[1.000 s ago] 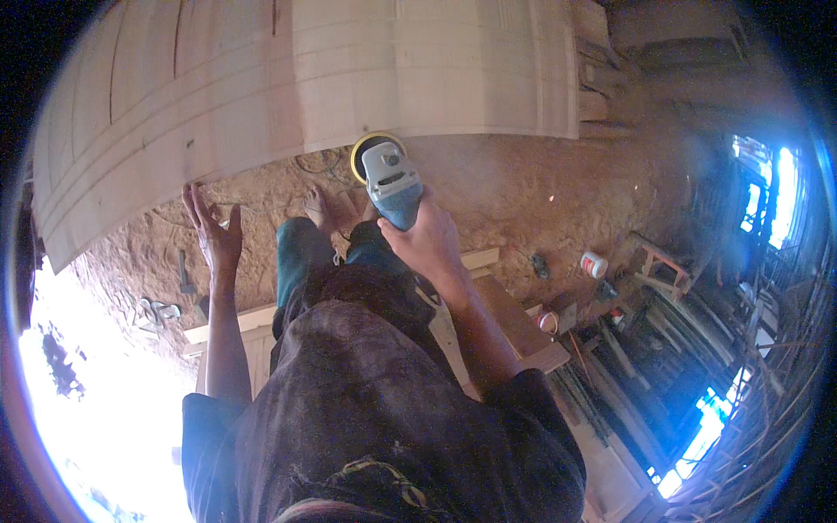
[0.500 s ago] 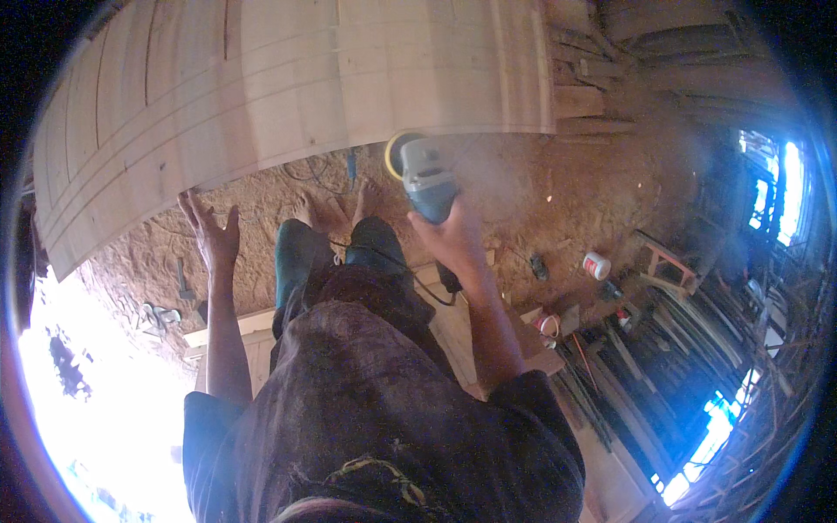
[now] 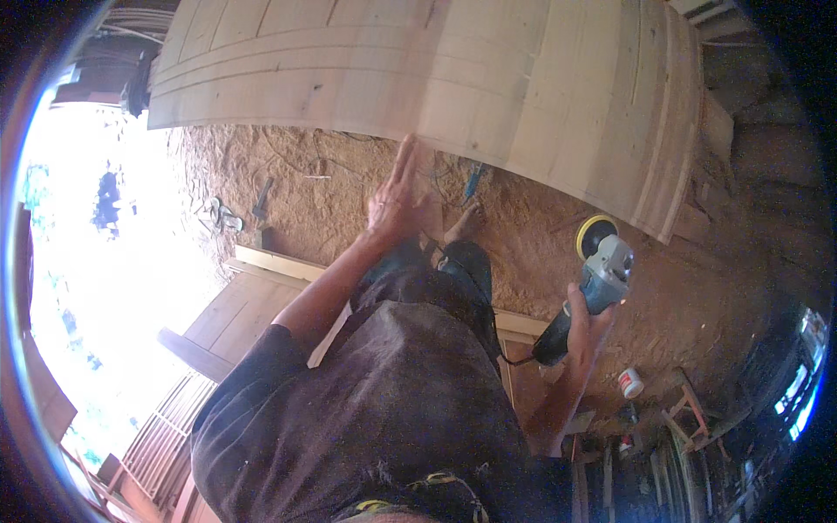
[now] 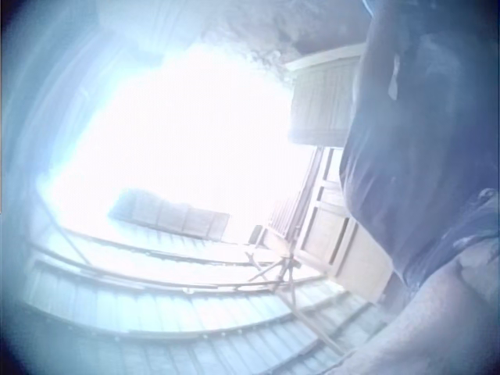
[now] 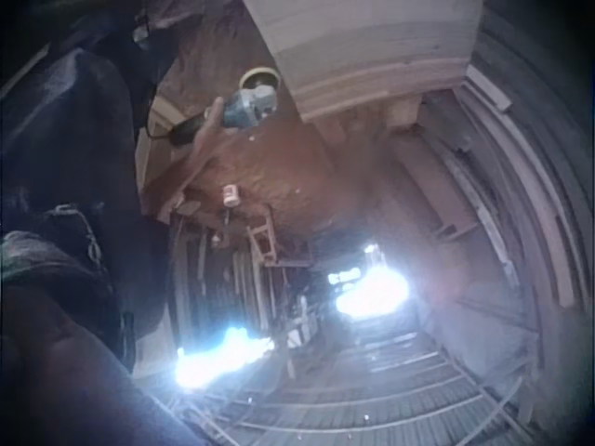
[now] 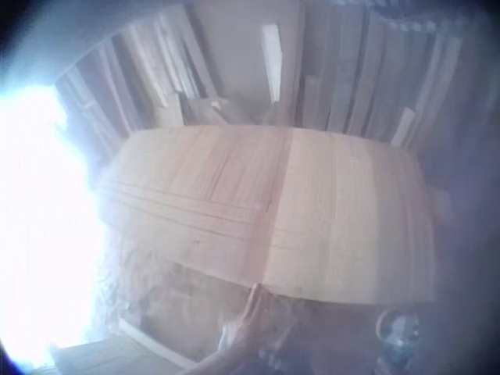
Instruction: The person uses an angle grinder with a sanding disc to smooth the surface of a large wooden panel. They then pick up a long wooden strip and place it against the panel before stacking the panel with others.
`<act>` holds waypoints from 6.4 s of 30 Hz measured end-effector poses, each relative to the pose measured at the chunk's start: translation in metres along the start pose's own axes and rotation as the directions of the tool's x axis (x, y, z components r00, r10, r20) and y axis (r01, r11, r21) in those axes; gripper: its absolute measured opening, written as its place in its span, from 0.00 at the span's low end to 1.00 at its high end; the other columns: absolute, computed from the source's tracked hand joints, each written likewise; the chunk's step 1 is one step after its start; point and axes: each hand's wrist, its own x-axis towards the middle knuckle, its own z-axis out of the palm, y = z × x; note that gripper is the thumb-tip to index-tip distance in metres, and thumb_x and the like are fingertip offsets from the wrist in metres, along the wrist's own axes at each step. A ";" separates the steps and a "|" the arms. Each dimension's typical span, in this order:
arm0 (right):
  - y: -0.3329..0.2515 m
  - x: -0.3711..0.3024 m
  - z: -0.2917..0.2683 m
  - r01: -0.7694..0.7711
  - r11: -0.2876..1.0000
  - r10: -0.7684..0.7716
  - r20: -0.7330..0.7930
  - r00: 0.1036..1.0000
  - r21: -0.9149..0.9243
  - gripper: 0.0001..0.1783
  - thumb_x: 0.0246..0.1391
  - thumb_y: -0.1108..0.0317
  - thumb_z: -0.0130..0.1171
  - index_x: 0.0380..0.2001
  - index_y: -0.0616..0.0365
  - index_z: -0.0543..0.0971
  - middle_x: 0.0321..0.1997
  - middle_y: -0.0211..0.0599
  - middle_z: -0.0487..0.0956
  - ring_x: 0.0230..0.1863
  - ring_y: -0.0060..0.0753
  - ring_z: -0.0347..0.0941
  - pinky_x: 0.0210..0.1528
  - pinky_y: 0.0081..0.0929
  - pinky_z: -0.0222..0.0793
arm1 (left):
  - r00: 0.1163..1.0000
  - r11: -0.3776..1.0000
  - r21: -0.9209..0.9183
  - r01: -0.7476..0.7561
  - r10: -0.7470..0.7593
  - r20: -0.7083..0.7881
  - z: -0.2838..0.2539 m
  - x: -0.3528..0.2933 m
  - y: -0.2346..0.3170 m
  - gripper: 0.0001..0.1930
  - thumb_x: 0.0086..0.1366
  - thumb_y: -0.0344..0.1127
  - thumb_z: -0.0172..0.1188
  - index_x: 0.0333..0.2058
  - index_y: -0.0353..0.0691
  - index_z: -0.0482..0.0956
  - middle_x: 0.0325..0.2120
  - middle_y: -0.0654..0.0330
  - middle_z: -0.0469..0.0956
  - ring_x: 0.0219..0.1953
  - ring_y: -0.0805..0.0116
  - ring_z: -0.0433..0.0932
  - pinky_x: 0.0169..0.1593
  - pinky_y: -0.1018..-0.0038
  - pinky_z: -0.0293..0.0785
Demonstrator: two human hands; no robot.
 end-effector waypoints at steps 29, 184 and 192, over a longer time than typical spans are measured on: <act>-0.137 -0.144 0.382 0.455 0.860 -0.294 0.504 0.812 -0.231 0.36 0.49 0.54 0.74 0.54 0.65 0.71 0.42 0.59 0.83 0.47 0.66 0.81 0.47 0.53 0.76 | 0.997 0.997 -0.051 0.066 -0.068 -0.036 -0.189 0.008 -0.346 0.50 0.61 0.31 0.66 0.76 0.52 0.45 0.78 0.54 0.44 0.62 0.38 0.73 0.50 0.53 0.82; 0.497 0.394 -0.026 -0.076 0.903 -0.027 0.233 0.972 0.423 0.52 0.59 0.44 0.68 0.73 0.65 0.58 0.74 0.51 0.65 0.72 0.45 0.64 0.74 0.38 0.61 | 0.691 0.935 0.197 0.296 -0.352 0.631 0.390 -0.115 0.197 0.24 0.71 0.38 0.62 0.63 0.39 0.73 0.52 0.53 0.83 0.53 0.60 0.83 0.57 0.64 0.80; 0.465 0.354 -0.045 -0.293 0.778 0.111 0.337 0.935 0.556 0.48 0.65 0.56 0.64 0.77 0.53 0.47 0.76 0.52 0.59 0.71 0.50 0.63 0.70 0.46 0.66 | 0.717 0.926 -0.085 0.369 -0.225 0.660 0.360 -0.136 0.157 0.23 0.73 0.38 0.59 0.64 0.40 0.73 0.53 0.53 0.82 0.53 0.61 0.83 0.52 0.65 0.81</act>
